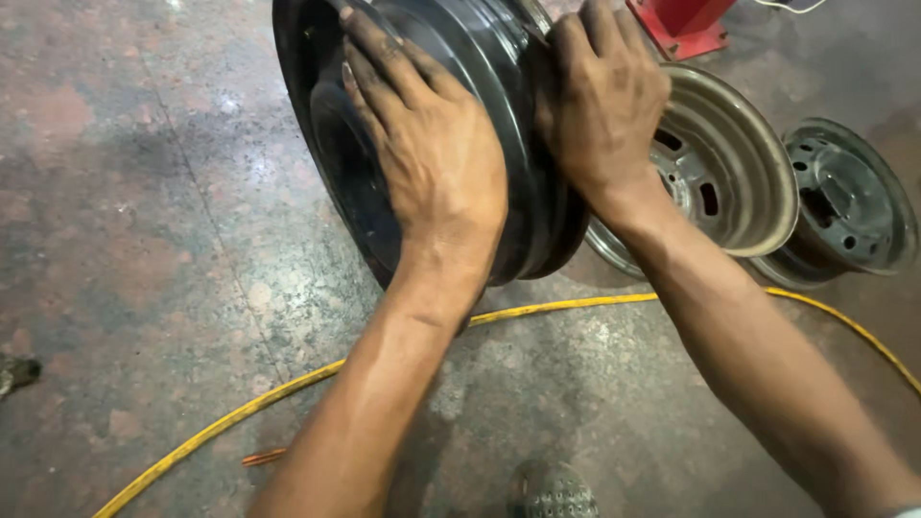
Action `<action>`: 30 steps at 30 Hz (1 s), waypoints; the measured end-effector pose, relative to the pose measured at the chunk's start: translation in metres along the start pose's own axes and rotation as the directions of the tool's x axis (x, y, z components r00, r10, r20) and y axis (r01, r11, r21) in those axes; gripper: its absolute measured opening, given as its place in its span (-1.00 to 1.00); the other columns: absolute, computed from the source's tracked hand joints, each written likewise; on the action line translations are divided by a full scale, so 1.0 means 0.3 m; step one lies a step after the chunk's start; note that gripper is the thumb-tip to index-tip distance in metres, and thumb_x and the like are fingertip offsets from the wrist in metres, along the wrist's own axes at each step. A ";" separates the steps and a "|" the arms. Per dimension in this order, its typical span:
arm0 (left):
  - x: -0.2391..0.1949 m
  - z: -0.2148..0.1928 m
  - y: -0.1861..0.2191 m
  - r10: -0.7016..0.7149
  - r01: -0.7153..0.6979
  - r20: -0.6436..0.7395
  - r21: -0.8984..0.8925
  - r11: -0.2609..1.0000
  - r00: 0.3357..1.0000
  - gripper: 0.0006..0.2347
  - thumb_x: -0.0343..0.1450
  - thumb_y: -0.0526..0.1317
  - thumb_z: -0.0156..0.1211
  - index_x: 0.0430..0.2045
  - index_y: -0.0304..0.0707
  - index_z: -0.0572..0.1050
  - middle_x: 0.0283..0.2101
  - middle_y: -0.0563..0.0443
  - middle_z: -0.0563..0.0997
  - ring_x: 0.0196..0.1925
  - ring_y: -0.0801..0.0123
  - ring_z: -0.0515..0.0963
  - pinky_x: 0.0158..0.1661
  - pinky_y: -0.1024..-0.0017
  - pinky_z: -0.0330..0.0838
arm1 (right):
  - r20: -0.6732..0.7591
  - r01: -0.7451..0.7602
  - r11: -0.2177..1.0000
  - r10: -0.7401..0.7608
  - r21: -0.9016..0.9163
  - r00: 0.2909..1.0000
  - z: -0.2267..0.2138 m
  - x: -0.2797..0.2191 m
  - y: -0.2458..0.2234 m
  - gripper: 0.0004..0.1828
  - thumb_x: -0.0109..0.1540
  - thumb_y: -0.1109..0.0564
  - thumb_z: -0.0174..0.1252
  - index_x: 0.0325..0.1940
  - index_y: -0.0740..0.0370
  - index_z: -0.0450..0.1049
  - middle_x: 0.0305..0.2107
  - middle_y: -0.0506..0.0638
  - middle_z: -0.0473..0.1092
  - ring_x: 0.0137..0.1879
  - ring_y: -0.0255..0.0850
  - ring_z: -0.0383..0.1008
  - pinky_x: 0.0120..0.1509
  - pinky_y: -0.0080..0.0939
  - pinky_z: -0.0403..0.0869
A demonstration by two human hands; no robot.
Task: The person scrubs the surface of a black car wheel rim using a blue abrasive pad. They hold the rim with one hand and scrub with the other, rotating the rim to access different areas. The person continues this repetitive scrubbing action on the same rim for the duration of the clip.
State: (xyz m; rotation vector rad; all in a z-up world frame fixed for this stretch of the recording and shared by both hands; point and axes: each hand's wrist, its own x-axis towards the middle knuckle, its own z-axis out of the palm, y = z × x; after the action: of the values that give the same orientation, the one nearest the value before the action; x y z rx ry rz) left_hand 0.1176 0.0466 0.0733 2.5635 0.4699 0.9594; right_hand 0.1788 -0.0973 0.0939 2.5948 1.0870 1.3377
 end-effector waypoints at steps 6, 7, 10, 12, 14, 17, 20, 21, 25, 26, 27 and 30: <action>-0.032 -0.014 0.005 0.014 -0.015 -0.007 -0.027 1.000 1.000 -0.55 0.55 -0.38 -0.03 0.25 -0.94 0.17 0.43 -0.75 0.00 0.51 -0.38 0.11 0.51 -0.01 -0.06 | 0.149 -0.159 0.987 0.155 0.018 0.977 -0.125 -0.131 -0.063 -0.73 0.29 0.09 0.35 -0.21 0.32 0.44 -0.32 0.20 0.36 -0.23 0.12 0.45 -0.25 0.11 0.41; -0.035 -0.011 0.003 0.003 -0.003 -0.003 -0.024 1.000 1.000 -0.55 0.54 -0.37 -0.02 0.25 -0.93 0.17 0.43 -0.73 0.00 0.51 -0.38 0.11 0.51 -0.01 -0.05 | 0.121 -0.112 0.994 0.108 0.020 0.987 -0.095 -0.113 -0.048 -0.70 0.24 0.11 0.36 -0.10 0.33 0.44 -0.24 0.21 0.37 -0.17 0.13 0.46 -0.21 0.10 0.41; -0.010 0.001 0.005 -0.008 0.008 0.004 -0.031 0.999 1.000 -0.55 0.52 -0.36 -0.02 0.24 -0.91 0.19 0.42 -0.70 0.03 0.49 -0.37 0.12 0.49 -0.02 -0.05 | 0.066 -0.026 1.000 0.025 0.012 0.998 -0.028 -0.060 0.003 -0.49 0.14 0.15 0.37 0.12 0.36 0.42 -0.05 0.26 0.38 -0.03 0.16 0.47 -0.12 0.10 0.42; 0.013 0.005 -0.001 -0.011 0.011 -0.003 -0.040 0.999 1.000 -0.55 0.51 -0.37 -0.02 0.23 -0.91 0.20 0.42 -0.69 0.05 0.50 -0.35 0.14 0.49 -0.01 -0.03 | 0.070 -0.028 1.000 0.027 0.010 0.997 -0.055 -0.106 -0.005 -0.46 0.15 0.14 0.38 0.14 0.40 0.40 0.04 0.31 0.38 -0.02 0.17 0.47 -0.12 0.10 0.43; 0.001 0.005 -0.004 0.011 -0.011 -0.016 -0.020 1.000 1.000 -0.56 0.52 -0.37 -0.04 0.23 -0.90 0.20 0.42 -0.70 0.05 0.50 -0.35 0.14 0.50 0.00 -0.02 | 0.171 -0.171 0.984 0.159 0.054 0.972 -0.106 -0.176 -0.035 -0.64 0.25 0.13 0.34 0.04 0.31 0.43 -0.13 0.24 0.38 -0.11 0.14 0.48 -0.15 0.13 0.43; 0.000 0.018 -0.017 0.001 -0.001 -0.005 0.000 1.000 1.000 -0.57 0.54 -0.36 -0.04 0.25 -0.88 0.21 0.42 -0.69 0.05 0.51 -0.37 0.14 0.51 -0.02 -0.02 | 0.047 -0.085 0.991 0.080 0.106 0.996 -0.066 -0.134 -0.027 -0.51 0.10 0.18 0.32 0.08 0.36 0.44 -0.16 0.28 0.38 -0.13 0.20 0.47 -0.16 0.12 0.45; 0.016 0.031 -0.008 0.009 -0.009 0.015 -0.001 1.000 1.000 -0.55 0.52 -0.37 -0.03 0.25 -0.90 0.20 0.39 -0.70 0.08 0.49 -0.39 0.14 0.50 -0.04 -0.01 | 0.008 -0.040 0.995 0.040 0.091 0.999 -0.010 -0.069 0.017 -0.55 0.10 0.23 0.32 0.05 0.35 0.44 -0.11 0.27 0.39 -0.03 0.21 0.47 -0.05 0.12 0.45; 0.021 0.025 -0.017 0.019 -0.019 0.018 0.006 1.000 1.000 -0.54 0.51 -0.37 -0.02 0.24 -0.91 0.20 0.38 -0.71 0.09 0.48 -0.39 0.14 0.49 -0.04 -0.01 | 0.029 -0.061 0.994 0.059 0.089 0.998 0.003 -0.070 0.012 -0.63 0.15 0.24 0.32 0.01 0.32 0.43 -0.10 0.24 0.40 0.02 0.20 0.48 0.00 0.13 0.45; 0.015 0.006 -0.006 0.006 -0.007 -0.050 -0.010 1.000 0.999 -0.55 0.47 -0.37 0.00 0.20 -0.87 0.22 0.38 -0.74 0.13 0.46 -0.38 0.17 0.47 -0.02 0.01 | 0.032 -0.109 0.986 0.105 0.124 0.994 -0.089 -0.196 -0.026 -0.65 0.17 0.21 0.35 -0.02 0.29 0.43 -0.14 0.26 0.37 -0.10 0.20 0.45 -0.10 0.13 0.44; 0.005 0.006 0.001 0.009 -0.009 -0.041 0.000 1.000 0.999 -0.55 0.46 -0.37 0.00 0.21 -0.86 0.22 0.38 -0.73 0.13 0.45 -0.38 0.18 0.46 -0.02 0.01 | 0.014 -0.096 0.989 0.095 0.112 0.995 -0.080 -0.187 -0.019 -0.65 0.19 0.20 0.38 -0.03 0.32 0.43 -0.15 0.29 0.36 -0.14 0.22 0.44 -0.15 0.14 0.43; -0.003 0.006 0.002 0.011 -0.011 -0.032 0.009 1.000 0.999 -0.54 0.46 -0.37 0.00 0.21 -0.85 0.22 0.37 -0.72 0.13 0.45 -0.38 0.18 0.45 -0.02 0.01 | -0.005 -0.084 0.991 0.084 0.100 0.996 -0.062 -0.171 -0.015 -0.65 0.21 0.18 0.41 -0.05 0.35 0.42 -0.17 0.32 0.36 -0.17 0.23 0.42 -0.20 0.14 0.41; -0.001 0.011 0.000 0.000 0.001 0.025 -0.009 1.000 1.000 -0.54 0.49 -0.35 0.00 0.23 -0.87 0.21 0.38 -0.68 0.14 0.48 -0.39 0.17 0.49 -0.04 0.00 | -0.049 -0.032 0.998 0.035 0.053 0.998 0.018 -0.086 0.022 -0.56 0.06 0.21 0.29 -0.01 0.39 0.44 -0.19 0.27 0.37 -0.09 0.23 0.45 -0.16 0.13 0.39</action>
State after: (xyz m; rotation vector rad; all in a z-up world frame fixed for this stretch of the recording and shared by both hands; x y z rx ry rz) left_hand 0.1196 0.0457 0.0708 2.5643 0.4584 0.9267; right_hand 0.1764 -0.1160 0.0743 2.6412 1.1045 1.4071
